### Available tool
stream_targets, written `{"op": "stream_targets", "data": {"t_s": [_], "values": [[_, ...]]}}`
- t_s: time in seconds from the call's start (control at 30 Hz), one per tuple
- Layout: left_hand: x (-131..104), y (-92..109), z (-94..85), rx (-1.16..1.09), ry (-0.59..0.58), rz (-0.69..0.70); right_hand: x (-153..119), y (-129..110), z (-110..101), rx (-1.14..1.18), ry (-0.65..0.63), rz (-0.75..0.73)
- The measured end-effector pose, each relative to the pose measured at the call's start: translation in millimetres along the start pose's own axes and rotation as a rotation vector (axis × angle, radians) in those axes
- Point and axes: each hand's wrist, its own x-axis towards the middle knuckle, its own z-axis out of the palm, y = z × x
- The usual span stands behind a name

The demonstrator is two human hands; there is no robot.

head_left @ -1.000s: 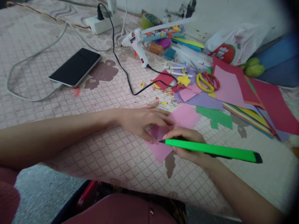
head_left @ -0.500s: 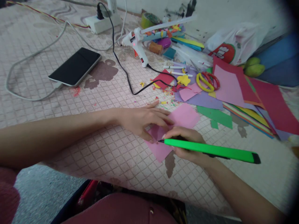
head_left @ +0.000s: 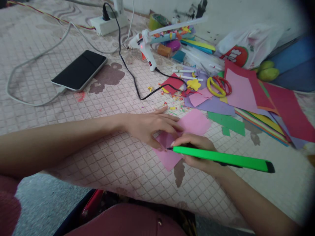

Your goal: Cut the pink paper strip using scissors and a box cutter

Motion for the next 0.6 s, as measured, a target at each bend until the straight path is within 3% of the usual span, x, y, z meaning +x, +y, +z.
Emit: {"op": "stream_targets", "data": {"t_s": [0.37,0.6], "values": [[0.5,-1.9,1.2,-0.023,0.017,0.013,6.4,-11.3,-1.2,-0.010,0.012,-0.016],[0.0,-0.7,0.3,-0.043,0.007,0.003,-0.7,-0.4,0.9,-0.006,0.052,-0.014]]}}
